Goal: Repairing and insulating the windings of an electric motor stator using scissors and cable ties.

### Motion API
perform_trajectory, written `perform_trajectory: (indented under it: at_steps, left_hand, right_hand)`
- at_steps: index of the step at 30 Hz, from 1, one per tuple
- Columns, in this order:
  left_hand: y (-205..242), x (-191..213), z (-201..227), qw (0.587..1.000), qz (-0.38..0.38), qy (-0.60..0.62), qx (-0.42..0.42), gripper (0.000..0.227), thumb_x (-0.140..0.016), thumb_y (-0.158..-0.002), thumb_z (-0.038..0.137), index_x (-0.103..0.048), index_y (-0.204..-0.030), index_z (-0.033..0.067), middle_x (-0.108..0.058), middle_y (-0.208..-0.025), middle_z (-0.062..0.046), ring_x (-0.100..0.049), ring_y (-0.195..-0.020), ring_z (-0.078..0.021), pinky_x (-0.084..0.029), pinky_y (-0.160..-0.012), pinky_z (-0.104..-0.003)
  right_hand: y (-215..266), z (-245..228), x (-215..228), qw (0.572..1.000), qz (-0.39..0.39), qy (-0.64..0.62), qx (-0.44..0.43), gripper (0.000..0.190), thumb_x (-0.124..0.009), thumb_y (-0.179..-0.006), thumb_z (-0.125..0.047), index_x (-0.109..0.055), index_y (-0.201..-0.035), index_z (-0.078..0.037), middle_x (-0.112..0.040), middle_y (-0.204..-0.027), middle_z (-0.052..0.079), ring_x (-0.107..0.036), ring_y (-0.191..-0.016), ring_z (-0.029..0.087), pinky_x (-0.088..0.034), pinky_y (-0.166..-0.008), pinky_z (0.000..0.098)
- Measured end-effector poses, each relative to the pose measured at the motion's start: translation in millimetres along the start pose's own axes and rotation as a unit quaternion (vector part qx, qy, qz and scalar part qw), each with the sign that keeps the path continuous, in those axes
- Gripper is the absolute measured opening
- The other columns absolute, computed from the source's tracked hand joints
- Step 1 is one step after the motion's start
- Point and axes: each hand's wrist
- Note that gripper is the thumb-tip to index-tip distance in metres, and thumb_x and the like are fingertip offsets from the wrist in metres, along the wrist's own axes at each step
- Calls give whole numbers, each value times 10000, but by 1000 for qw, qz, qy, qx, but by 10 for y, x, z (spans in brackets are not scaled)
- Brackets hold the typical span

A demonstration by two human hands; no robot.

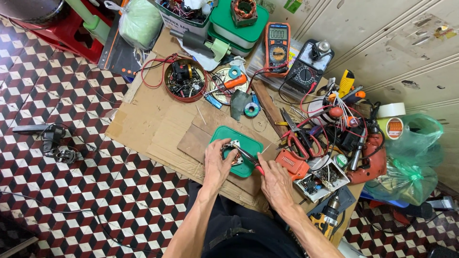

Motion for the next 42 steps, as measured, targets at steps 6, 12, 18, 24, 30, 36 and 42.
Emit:
perform_trajectory:
  at_steps: [6, 12, 18, 24, 30, 36, 42]
  left_hand:
    - [-1, -8, -35, 1000, 0, 7, -5, 427, -769, -873, 234, -664, -1268, 113, -595, -1323, -150, -543, -1238, -329, -474, -1002, -410]
    - [0, -23, -46, 1000, 9, 3, -13, 428, -774, -868, 231, -670, -1262, 103, -589, -1325, -161, -535, -1242, -336, -469, -999, -424]
    - [320, 157, 489, 978, 120, -132, -106, 389, -728, -935, 207, -650, -1270, 25, -598, -1332, -184, -543, -1259, -331, -445, -1035, -451]
    - [694, -377, 214, 926, -68, 239, 286, 411, -650, -943, 392, -673, -1195, 69, -733, -1061, -27, -672, -1036, -149, -512, -953, -344]
    - [410, -619, 277, 833, -114, 401, 363, 353, -683, -981, 395, -725, -1106, 68, -655, -973, -7, -568, -867, -106, -450, -824, -296]
    - [375, -724, 185, 849, -75, 400, 338, 323, -631, -954, 355, -764, -1029, 71, -733, -877, 21, -621, -806, -69, -490, -786, -220]
    - [382, -666, 187, 849, -74, 395, 341, 302, -644, -963, 315, -777, -1040, 55, -725, -866, 7, -626, -785, -94, -501, -734, -270]
  right_hand:
    - [26, 5, -15, 998, 49, 14, 37, 677, -616, -849, 25, -465, -1499, -88, -531, -940, 124, -565, -856, 279, -483, -763, 447]
    - [43, -43, 57, 996, 38, 55, 53, 774, -615, -793, 61, -424, -1527, -94, -476, -931, 134, -555, -829, 285, -478, -722, 444]
    - [30, -22, 19, 994, 57, 69, 57, 761, -650, -819, 21, -427, -1529, -137, -466, -900, 119, -531, -771, 273, -486, -684, 430]
    - [11, 60, -102, 993, 74, 55, 75, 805, -679, -783, -10, -397, -1533, -87, -503, -911, 114, -574, -814, 269, -514, -684, 416]
    - [52, 54, -116, 990, 94, 56, 90, 915, -717, -777, -17, -290, -1586, -27, -512, -910, 111, -581, -824, 265, -519, -702, 408]
    - [-43, 35, 55, 994, 32, -102, 36, 978, -810, -779, -231, -248, -1547, -4, -614, -1040, 154, -631, -880, 247, -549, -770, 399]
    - [-291, 624, -84, 732, -210, -604, -234, 490, -772, -923, -332, -610, -1214, 27, -711, -944, 51, -642, -756, 131, -538, -658, 280]
Point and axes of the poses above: each hand's wrist, its own y-axis away from the middle knuckle, its own x-axis out of the back of the hand, z = x × y
